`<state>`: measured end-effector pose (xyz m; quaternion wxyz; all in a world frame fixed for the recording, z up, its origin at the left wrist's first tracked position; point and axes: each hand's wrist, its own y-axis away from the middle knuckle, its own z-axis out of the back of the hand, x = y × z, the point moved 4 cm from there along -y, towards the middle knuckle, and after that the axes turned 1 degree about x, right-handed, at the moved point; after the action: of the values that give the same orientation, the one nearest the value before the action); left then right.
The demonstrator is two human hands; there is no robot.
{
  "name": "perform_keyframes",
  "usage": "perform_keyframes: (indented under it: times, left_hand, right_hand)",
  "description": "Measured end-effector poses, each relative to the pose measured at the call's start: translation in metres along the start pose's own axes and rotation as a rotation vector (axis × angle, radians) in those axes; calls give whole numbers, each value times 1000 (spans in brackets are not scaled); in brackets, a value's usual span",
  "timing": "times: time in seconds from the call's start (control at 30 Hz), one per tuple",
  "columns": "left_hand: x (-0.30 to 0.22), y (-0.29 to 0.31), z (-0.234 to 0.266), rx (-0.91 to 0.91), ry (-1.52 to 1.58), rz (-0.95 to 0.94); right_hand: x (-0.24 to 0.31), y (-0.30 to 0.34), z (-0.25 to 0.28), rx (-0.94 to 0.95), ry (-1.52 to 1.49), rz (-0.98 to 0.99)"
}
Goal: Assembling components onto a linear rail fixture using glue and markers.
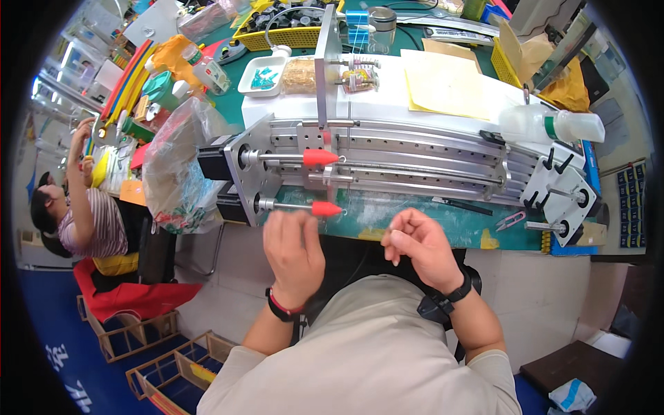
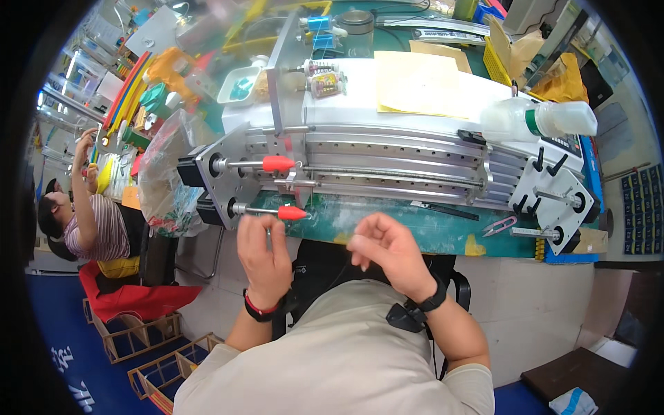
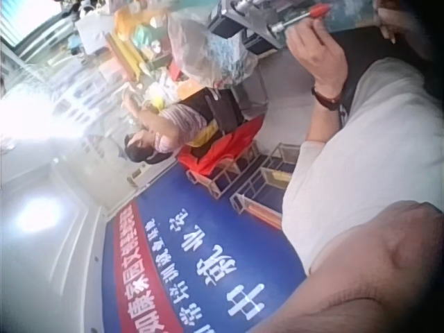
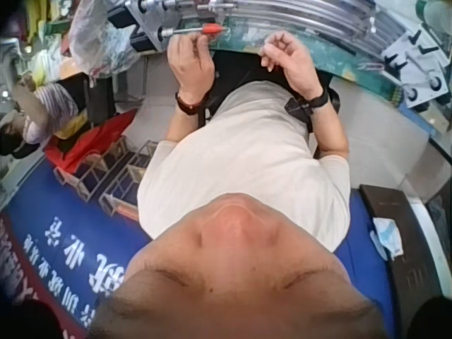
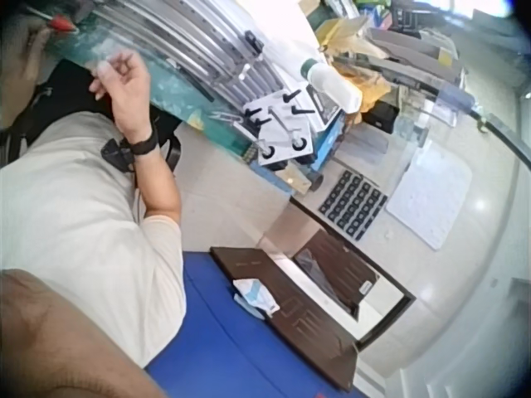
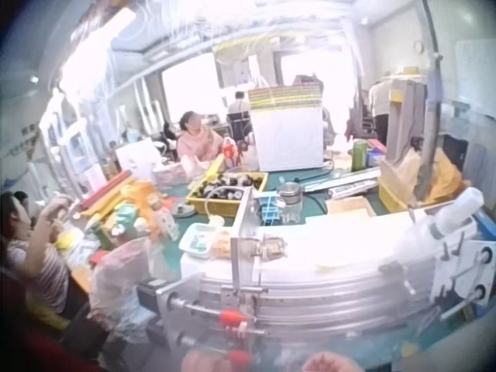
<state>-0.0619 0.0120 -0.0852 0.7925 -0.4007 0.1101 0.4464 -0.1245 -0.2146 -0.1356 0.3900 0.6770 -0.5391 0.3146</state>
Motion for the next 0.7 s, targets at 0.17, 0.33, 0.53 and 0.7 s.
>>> perform_keyframes:
  times: [0.17,0.33,0.53,0.7]
  left_hand:
    - [-32,-28,-19,122,-177,-305]
    - [-41,26,-24,391,-100,-554]
    - [29,115,-156,1115,-50,-401]
    - [4,119,-190,1162,-201,-443]
  right_hand:
    - [21,89,47,-222,108,166]
    - [88,207,148,-975,1125,772]
    - [132,356,334,-1585,1515,871]
    - [140,411,429,-1639,1475,653]
